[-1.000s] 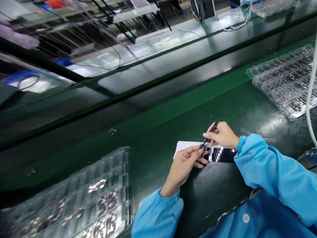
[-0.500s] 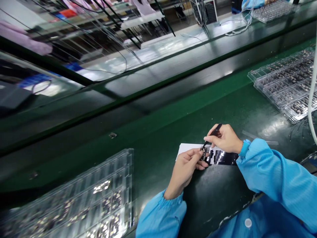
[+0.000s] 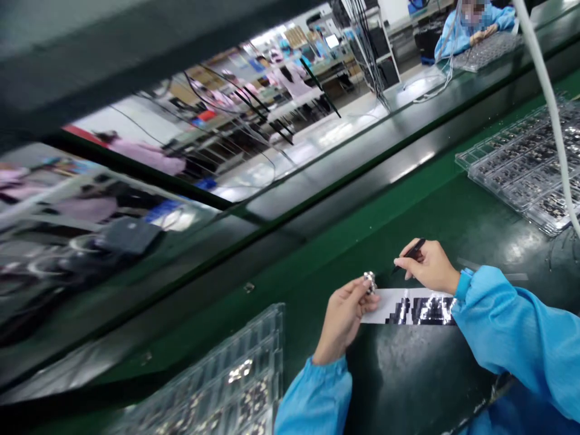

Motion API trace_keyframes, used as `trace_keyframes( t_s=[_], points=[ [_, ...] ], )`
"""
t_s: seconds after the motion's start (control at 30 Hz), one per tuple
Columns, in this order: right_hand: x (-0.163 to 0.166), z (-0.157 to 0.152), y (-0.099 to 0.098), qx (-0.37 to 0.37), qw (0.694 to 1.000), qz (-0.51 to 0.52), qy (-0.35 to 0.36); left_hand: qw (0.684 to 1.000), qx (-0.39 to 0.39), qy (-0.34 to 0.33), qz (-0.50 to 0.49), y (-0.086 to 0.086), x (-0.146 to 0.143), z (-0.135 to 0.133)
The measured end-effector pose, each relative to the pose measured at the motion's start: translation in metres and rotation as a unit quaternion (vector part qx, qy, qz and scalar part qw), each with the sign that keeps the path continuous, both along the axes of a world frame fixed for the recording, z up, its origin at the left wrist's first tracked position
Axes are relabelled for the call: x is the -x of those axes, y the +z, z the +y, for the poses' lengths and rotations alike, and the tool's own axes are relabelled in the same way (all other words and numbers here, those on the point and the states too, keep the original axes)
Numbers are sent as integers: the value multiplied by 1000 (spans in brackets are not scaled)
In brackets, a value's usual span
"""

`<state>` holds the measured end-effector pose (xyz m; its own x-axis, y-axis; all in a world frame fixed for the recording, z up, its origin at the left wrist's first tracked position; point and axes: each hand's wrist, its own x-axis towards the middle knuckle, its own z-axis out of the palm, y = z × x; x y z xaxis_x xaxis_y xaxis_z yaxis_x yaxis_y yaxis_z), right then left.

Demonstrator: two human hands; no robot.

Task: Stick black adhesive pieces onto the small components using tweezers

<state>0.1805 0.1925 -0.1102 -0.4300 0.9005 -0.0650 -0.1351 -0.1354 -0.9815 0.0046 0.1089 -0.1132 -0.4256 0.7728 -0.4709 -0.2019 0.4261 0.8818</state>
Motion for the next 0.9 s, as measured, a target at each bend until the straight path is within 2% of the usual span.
trace_keyframes(
  t_s=[0.13,0.2,0.27,0.33,0.43,0.5,0.53,0.6,0.67,0.8,0.9],
  points=[
    [0,0,-4,-7,1000,2,10,993,-28,67,97,15,60,51],
    [0,1,-6,-12,1000,-1,11,983,-18,100,155,20,87,67],
    [1,2,-6,-16,1000,-4,13,969,0,119,217,21,104,68],
    [1,2,-6,-16,1000,-4,18,956,12,109,274,17,106,54],
    [0,2,-1,-7,999,-8,30,945,22,47,322,6,79,12],
    [-3,1,5,-4,999,-11,45,923,2,-36,382,0,47,-22],
    [-4,1,7,-5,998,-14,57,901,-24,-89,425,-2,30,-38],
    [-6,0,11,-8,995,-21,93,835,-87,-198,506,-5,-4,-66],
    [-6,-2,12,-3,990,-31,138,778,-127,-266,555,-8,-30,-85],
    [-1,-11,4,24,982,-55,176,698,-106,-297,643,-15,-55,-95],
    [4,-15,-6,21,983,-69,169,661,-61,-288,690,-15,-57,-91]
  ],
)
